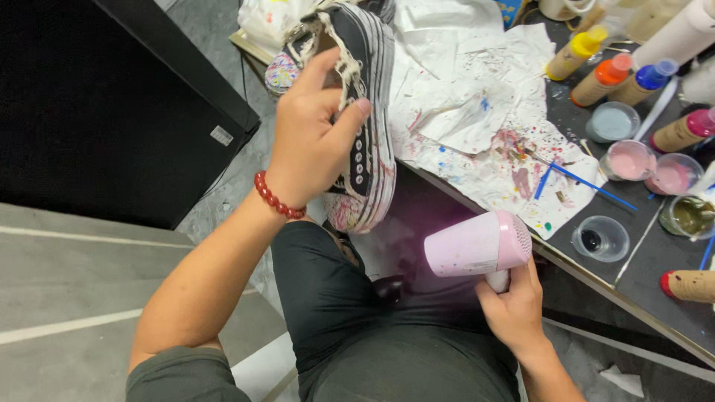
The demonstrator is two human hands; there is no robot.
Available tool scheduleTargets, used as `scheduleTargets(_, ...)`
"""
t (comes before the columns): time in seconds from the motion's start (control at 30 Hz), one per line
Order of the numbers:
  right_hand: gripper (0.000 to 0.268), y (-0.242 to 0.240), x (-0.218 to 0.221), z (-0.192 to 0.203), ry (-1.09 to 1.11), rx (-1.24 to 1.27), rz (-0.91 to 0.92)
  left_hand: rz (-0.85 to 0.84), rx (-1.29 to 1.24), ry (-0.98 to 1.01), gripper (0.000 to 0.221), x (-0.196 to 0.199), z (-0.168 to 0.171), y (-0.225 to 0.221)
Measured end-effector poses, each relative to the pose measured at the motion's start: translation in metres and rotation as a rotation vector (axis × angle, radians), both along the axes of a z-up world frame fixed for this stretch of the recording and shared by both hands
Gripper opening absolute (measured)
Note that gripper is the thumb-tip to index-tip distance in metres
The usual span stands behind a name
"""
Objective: The person applies black paint to a shoe with a brush, dries the paint with a hairdryer, and سپس mixes white liquid into a cup of red paint.
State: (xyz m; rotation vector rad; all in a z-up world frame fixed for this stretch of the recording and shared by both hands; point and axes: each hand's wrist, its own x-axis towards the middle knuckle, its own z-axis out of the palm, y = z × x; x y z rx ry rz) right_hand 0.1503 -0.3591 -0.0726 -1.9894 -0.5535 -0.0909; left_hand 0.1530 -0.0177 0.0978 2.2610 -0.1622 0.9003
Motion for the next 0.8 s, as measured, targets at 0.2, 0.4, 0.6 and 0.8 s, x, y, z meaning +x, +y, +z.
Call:
scheduleTargets(0.2,0.055,-0.025,-0.011,-0.003,0.053,-0.026,-0.084,-0.019,0.001,0.070,0.030,0.068,0.006,-0.001)
scheduleTargets(0.4,0.052,-0.045,-0.033,0.003,0.097,-0.008,-0.192,0.185,0.210,0.242,0.032,0.167,-0.017,-0.034)
scheduleTargets(0.6,0.048,-0.062,-0.057,0.007,0.156,0.007,-0.330,0.290,0.284,0.560,0.026,0.244,-0.027,-0.066)
scheduleTargets(0.8,0.047,-0.080,-0.070,-0.010,0.238,0.104,-0.412,0.246,0.327,0.646,0.044,0.234,-0.026,-0.090)
